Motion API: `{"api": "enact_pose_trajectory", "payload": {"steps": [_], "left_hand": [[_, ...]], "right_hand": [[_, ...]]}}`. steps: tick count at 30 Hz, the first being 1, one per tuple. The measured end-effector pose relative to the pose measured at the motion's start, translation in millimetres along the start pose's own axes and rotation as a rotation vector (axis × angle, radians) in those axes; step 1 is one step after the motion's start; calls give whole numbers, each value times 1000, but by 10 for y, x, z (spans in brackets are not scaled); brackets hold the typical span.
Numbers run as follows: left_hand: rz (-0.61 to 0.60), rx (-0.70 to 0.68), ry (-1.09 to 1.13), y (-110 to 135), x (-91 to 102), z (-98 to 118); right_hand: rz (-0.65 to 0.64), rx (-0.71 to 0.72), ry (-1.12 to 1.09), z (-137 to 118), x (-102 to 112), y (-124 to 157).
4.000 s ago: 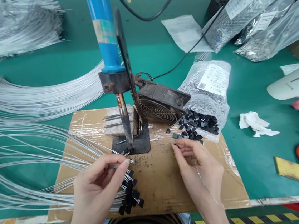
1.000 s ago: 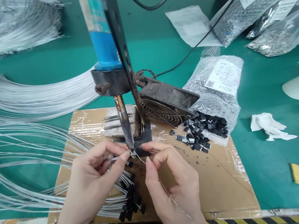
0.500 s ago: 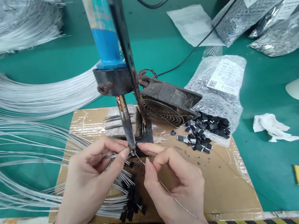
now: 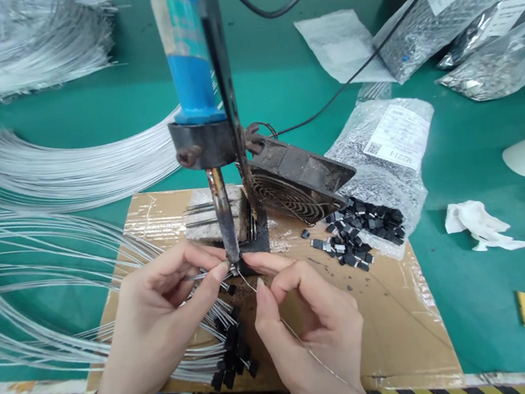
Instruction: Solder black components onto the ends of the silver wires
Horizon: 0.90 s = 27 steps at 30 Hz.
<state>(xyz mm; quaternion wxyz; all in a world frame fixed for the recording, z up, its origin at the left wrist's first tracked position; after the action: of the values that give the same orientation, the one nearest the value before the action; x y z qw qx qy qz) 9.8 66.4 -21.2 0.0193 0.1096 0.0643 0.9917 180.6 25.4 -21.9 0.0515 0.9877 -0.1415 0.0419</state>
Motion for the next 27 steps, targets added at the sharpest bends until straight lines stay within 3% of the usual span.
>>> {"api": "enact_pose_trajectory", "payload": {"steps": [18,27], "left_hand": [[12,-38,-16,6,12,33],[2,-30,0,4,-4,15]], "right_hand": [[9,-17,-22,15,-11,10],[-20,98,75,0,-7,-7]]}}
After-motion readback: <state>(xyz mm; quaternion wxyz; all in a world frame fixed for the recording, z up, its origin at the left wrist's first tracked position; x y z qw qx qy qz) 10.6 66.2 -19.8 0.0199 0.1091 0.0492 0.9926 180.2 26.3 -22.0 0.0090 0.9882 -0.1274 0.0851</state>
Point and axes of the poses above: each hand's wrist, its own y-axis away from the middle knuckle, its own x-axis out of the back of the hand, z = x × y, the point moved 8 cm from there along -y, towards the middle knuckle, and after that the axes turned 4 degrees about -x, right-handed, at the moved point
